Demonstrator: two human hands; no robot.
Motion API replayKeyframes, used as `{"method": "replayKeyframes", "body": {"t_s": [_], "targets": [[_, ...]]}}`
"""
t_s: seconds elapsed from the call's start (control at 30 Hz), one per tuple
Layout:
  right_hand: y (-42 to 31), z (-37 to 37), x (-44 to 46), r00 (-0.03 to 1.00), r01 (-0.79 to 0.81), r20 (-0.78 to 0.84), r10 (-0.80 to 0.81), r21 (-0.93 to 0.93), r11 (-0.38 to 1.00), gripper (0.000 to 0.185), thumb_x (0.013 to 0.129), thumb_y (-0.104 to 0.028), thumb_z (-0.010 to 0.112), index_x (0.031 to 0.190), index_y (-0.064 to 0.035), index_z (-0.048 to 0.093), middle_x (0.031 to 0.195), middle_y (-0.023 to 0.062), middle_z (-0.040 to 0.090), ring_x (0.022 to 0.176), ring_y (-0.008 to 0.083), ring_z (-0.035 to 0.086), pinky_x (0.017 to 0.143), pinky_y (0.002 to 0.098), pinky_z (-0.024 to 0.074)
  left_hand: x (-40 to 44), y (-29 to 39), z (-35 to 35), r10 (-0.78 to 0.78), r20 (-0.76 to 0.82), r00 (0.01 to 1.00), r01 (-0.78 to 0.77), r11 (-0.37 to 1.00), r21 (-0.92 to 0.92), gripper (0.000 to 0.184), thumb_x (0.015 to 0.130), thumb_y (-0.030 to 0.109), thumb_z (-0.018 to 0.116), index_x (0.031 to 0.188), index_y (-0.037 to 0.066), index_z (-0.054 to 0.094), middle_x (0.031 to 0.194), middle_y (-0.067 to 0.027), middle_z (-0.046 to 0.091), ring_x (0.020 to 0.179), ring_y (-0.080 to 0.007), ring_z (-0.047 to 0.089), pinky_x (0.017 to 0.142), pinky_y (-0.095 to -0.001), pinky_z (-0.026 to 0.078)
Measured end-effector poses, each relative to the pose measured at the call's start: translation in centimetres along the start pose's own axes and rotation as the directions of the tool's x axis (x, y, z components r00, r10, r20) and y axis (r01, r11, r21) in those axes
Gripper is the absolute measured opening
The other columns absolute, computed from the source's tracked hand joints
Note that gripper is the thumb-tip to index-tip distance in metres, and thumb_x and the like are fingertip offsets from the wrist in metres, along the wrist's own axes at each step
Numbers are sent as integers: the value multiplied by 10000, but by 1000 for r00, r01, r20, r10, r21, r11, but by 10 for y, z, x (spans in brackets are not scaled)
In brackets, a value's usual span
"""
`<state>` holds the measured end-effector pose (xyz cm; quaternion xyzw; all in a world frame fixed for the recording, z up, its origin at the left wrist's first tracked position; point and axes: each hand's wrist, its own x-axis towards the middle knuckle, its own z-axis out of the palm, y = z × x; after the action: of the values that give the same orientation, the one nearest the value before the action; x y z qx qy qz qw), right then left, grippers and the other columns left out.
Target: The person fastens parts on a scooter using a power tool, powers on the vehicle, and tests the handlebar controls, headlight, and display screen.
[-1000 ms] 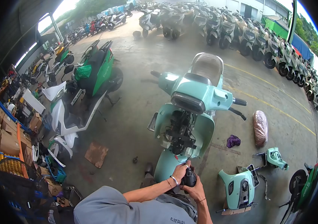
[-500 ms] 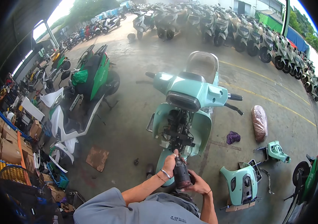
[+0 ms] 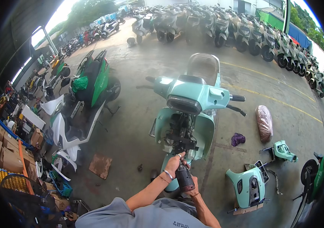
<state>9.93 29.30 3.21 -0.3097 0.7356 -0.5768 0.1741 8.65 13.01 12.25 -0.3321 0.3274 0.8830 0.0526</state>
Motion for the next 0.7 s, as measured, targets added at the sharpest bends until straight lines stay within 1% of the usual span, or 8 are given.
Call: {"method": "replayKeyframes", "body": {"t_s": [0.1, 0.2, 0.3, 0.37, 0.47, 0.6, 0.67, 0.7], "targets": [[-9, -11, 2, 999, -36, -7, 37, 30, 999, 435, 710, -198, 766, 1075, -13, 620, 783, 171, 684, 694, 314, 700, 677, 378, 533, 1, -5, -3, 8, -18, 1000, -9, 1000, -17, 331, 951, 298, 591, 706, 118, 462, 629, -43, 528, 636, -273, 641, 633, -438, 547], [-1, -8, -3, 998, 54, -40, -54, -1, 999, 509, 710, -221, 779, 1132, -6, 595, 838, 179, 698, 730, 320, 710, 690, 377, 536, 1, -9, 0, 31, -60, 998, -32, 999, -17, 322, 949, 281, 585, 704, 116, 457, 632, -43, 526, 634, -274, 638, 645, -437, 551], [-6, 2, -4, 986, 69, -153, -68, 3, 998, 584, 728, -223, 799, 1219, -29, 552, 939, 127, 714, 822, 274, 722, 759, 344, 554, 7, -12, -1, 37, -102, 994, -39, 999, -16, 313, 949, 267, 582, 707, 113, 458, 636, -47, 530, 637, -276, 640, 656, -434, 552], [-20, 1, -6, 972, 15, -233, -34, -86, 996, 706, 740, -250, 809, 1320, -24, 477, 1022, 159, 713, 901, 307, 722, 810, 349, 556, 11, -16, -7, 30, -126, 992, -33, 999, -23, 309, 950, 261, 581, 709, 111, 459, 637, -50, 531, 637, -278, 643, 659, -430, 552], [-29, -8, -9, 980, -114, -181, 88, -138, 984, 767, 736, -206, 800, 1378, -32, 420, 1068, 173, 711, 954, 301, 717, 827, 360, 556, 9, -17, -12, 4, -129, 992, -18, 994, -110, 299, 951, 245, 579, 711, 108, 463, 633, -54, 532, 639, -278, 644, 655, -423, 550], [-25, -3, -10, 977, -73, -210, 36, -169, 983, 661, 736, -181, 786, 1310, -24, 498, 1013, 153, 718, 887, 277, 725, 790, 345, 562, 6, -15, -7, -11, -145, 989, -13, 986, -163, 289, 948, 227, 579, 717, 106, 455, 631, -63, 535, 622, -281, 631, 653, -424, 548], [-3, 4, -6, 975, 79, -196, -101, -117, 990, 461, 752, -196, 734, 1163, -39, 596, 848, 161, 698, 776, 332, 694, 707, 390, 549, 14, -17, -11, -8, -157, 988, -23, 982, -189, 268, 938, 205, 589, 733, 105, 449, 630, -72, 538, 614, -300, 633, 639, -448, 548], [7, 5, -5, 975, 82, -195, -104, -121, 989, 461, 752, -196, 734, 1163, -39, 596, 848, 161, 698, 776, 332, 694, 707, 390, 549, 14, -18, -12, -6, -154, 988, -24, 981, -192, 268, 938, 205, 589, 733, 105, 449, 630, -72, 538, 614, -300, 633, 639, -448, 548]]}}
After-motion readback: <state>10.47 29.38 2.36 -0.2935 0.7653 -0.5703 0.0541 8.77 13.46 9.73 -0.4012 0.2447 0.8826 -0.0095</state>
